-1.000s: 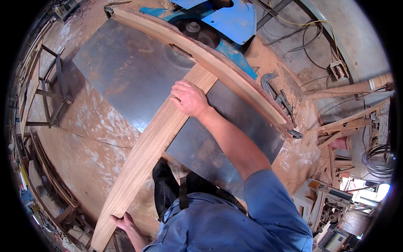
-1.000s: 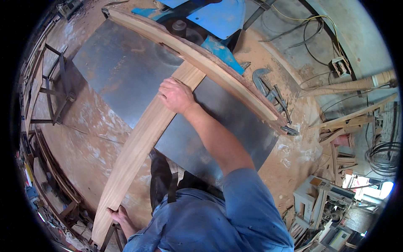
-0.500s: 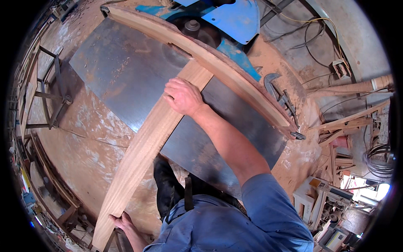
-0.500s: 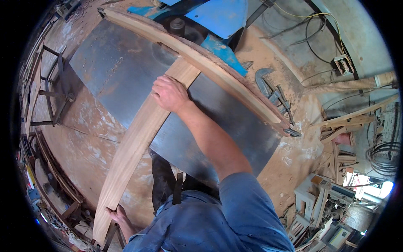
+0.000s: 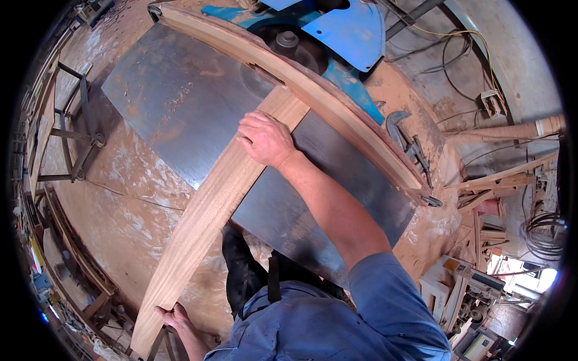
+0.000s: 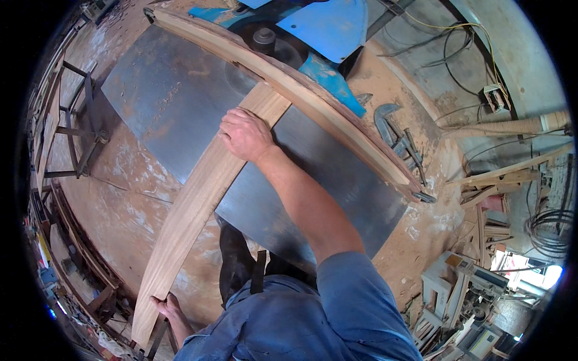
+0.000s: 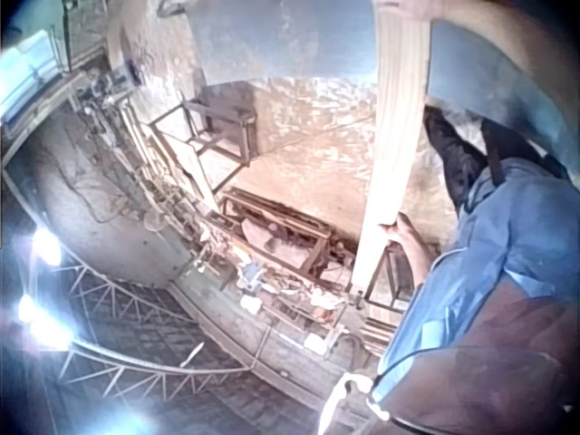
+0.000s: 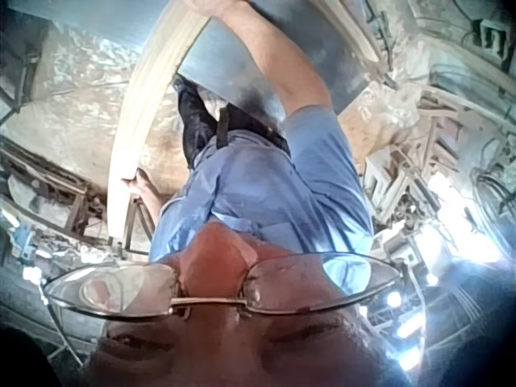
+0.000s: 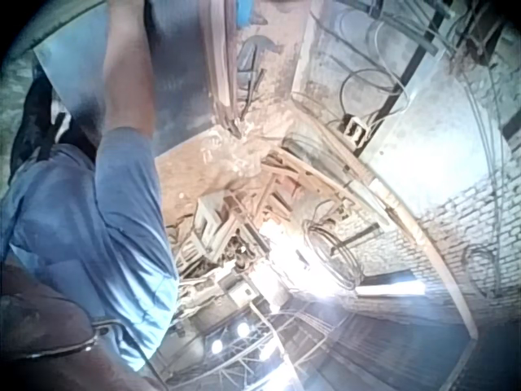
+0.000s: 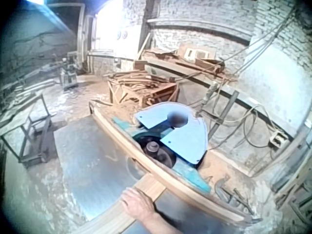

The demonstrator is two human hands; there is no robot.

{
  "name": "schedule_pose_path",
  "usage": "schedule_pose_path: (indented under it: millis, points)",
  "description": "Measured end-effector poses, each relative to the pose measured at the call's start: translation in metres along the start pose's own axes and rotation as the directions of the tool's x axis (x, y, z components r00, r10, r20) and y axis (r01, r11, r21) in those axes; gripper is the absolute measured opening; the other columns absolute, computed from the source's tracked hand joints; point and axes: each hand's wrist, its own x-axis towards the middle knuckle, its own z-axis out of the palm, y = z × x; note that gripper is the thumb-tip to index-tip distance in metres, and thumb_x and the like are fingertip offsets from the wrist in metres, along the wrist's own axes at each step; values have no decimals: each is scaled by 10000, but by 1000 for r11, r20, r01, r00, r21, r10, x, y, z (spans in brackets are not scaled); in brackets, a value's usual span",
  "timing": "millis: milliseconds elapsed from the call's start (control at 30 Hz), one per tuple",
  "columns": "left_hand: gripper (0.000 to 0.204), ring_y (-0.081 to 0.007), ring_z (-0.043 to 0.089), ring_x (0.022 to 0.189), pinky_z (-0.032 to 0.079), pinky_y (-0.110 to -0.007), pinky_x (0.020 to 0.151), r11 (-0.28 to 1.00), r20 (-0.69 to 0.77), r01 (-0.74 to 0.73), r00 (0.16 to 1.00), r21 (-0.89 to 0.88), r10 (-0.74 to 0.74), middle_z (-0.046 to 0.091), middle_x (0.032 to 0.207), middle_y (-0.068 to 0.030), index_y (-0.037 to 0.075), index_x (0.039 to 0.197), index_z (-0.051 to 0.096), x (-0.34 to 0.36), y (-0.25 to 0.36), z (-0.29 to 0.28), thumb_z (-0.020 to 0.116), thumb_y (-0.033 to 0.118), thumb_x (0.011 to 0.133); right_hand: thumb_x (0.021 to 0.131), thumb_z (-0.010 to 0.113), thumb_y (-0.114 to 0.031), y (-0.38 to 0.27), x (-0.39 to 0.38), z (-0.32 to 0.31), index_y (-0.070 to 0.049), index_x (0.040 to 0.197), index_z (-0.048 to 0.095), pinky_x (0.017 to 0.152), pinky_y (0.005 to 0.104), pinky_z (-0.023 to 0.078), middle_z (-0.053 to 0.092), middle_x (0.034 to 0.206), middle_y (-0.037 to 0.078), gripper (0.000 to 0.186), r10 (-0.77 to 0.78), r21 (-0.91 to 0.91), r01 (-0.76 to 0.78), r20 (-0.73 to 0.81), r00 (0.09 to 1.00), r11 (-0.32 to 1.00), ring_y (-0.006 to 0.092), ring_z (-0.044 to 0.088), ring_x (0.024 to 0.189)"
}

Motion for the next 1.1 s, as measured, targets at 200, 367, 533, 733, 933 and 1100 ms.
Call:
schedule_pose_path:
  millis: [200,367,533,733,933,1100]
  points:
    - [496,-311,611,1189,533,-508,994,1000,-20,13,1000,5,-13,600,1344,-167,-16,1329,556,-1,-2,9,527,365,1014,796,727,-171,-1,6,0,-24,906,728,955,392,514,706,1051,96,184,-33,-24,32,-46,998,999,289,634,1095]
    - [498,-312,631,1155,545,-502,976,999,31,46,998,-5,-46,614,1321,-177,-30,1314,560,11,4,7,526,366,1015,795,729,-176,1,11,5,-31,908,729,951,390,514,705,1051,89,183,-33,-19,33,-39,999,999,283,633,1096]
    - [498,-309,631,1155,546,-500,975,999,15,32,999,8,-33,618,1314,-177,-33,1317,555,12,4,11,512,367,1023,797,726,-183,-2,18,7,-35,906,728,968,385,500,701,1048,84,184,-37,-5,37,-31,999,999,277,622,1105]
    - [500,-304,618,1176,539,-502,986,999,18,21,1000,25,-21,605,1334,-174,-32,1326,547,22,6,18,498,367,1029,803,721,-199,2,22,17,-41,899,730,1009,379,463,693,1042,83,185,-21,0,21,-32,999,1000,266,597,1127]
    - [496,-300,619,1174,540,-489,986,997,-35,-28,999,71,30,603,1337,-171,-26,1332,545,8,-5,43,496,365,1030,820,712,-215,1,30,21,-41,918,735,1024,381,454,693,1060,80,201,11,8,-11,1,1000,1000,263,590,1147]
    - [494,-303,621,1169,539,-485,988,999,9,-14,1000,42,13,607,1332,-169,-26,1333,543,28,4,38,495,362,1031,829,707,-227,-1,37,25,-40,927,736,1031,382,450,693,1079,83,213,17,-6,-17,4,1000,1000,261,585,1163]
